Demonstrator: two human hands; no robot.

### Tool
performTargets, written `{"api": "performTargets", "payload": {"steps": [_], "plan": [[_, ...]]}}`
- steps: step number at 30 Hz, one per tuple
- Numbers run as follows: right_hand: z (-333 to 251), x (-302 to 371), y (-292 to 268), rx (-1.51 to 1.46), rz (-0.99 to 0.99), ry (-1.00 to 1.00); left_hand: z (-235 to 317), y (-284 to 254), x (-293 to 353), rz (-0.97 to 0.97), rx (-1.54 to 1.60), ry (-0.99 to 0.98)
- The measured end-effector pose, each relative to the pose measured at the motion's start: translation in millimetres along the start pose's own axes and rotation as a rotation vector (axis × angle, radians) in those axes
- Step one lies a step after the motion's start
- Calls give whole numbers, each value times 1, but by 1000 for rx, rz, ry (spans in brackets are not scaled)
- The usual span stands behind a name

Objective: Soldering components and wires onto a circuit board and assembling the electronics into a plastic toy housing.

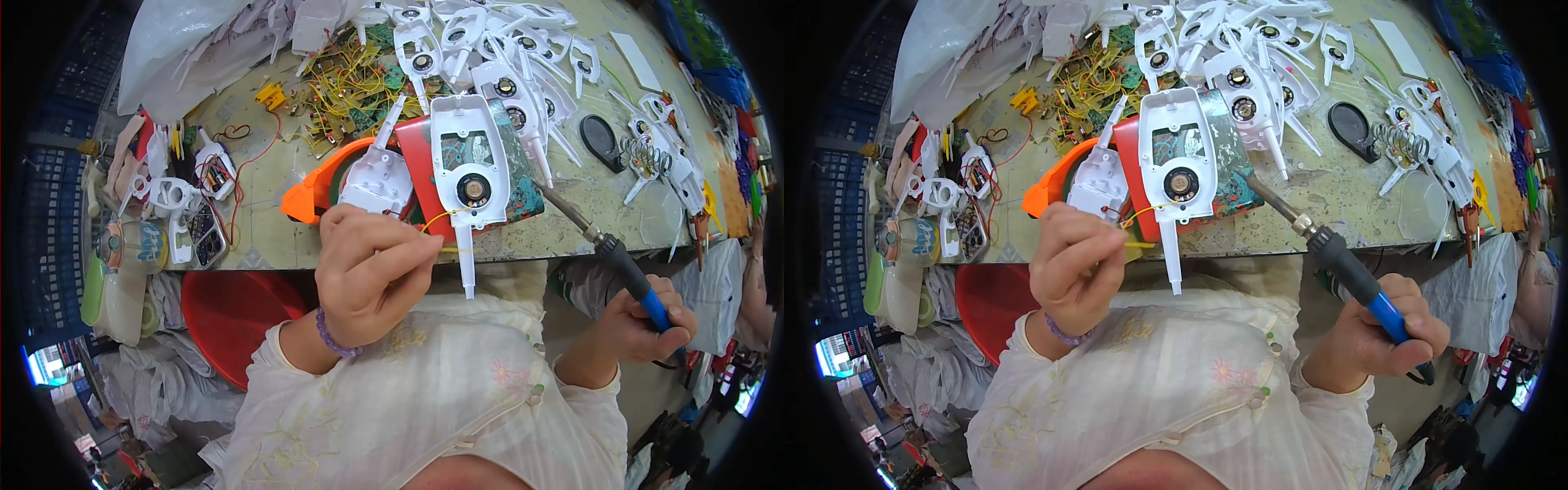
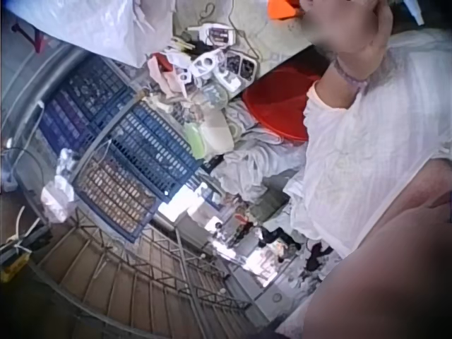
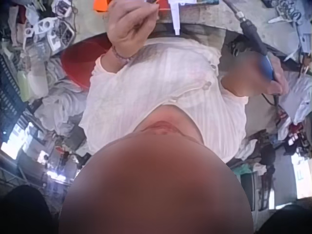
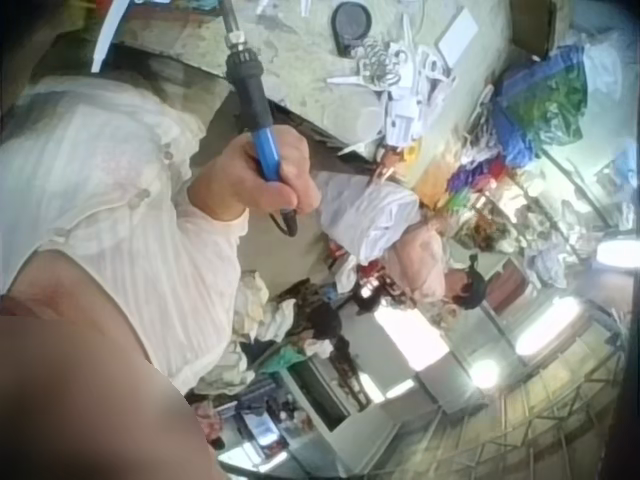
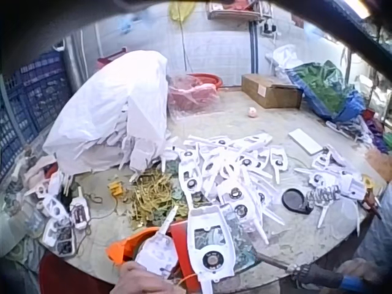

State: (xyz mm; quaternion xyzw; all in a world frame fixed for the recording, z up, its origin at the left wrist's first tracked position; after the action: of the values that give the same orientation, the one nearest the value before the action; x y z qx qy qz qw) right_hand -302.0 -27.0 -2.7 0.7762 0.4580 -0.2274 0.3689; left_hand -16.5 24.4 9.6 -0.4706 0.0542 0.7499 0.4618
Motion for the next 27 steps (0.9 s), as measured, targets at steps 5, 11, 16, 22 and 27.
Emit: {"api": "performTargets", "payload": {"steps": [5,11,16,22,27], "plan": [[-4,-2,6,-54,-66,-7,3,12,-19,-23,-121,-2],[-7,-4,8,-63,-163,-50,6,22,-33,-82,-238,-15],[-5,-3,10,-136,-234,-50,8,25,-34,-117,-256,-34],[-6,-2,12,-122,-284,-22,8,27,-32,-111,-282,-40],[-5,-1,14,-99,-307,-26,8,26,-30,-98,-301,-41]]}}
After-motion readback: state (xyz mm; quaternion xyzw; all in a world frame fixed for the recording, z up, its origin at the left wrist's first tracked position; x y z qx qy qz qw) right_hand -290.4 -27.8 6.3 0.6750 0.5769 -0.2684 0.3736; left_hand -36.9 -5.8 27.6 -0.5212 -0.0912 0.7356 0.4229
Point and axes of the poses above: each hand's wrist, its own x-axis away from the middle knuckle, its own y-axis out of the palm, z = x × y, the point moved 1 cm from there along -x, towards the middle knuckle, and after that the axes turned 13 degrees about z, right-handed, at the moved point
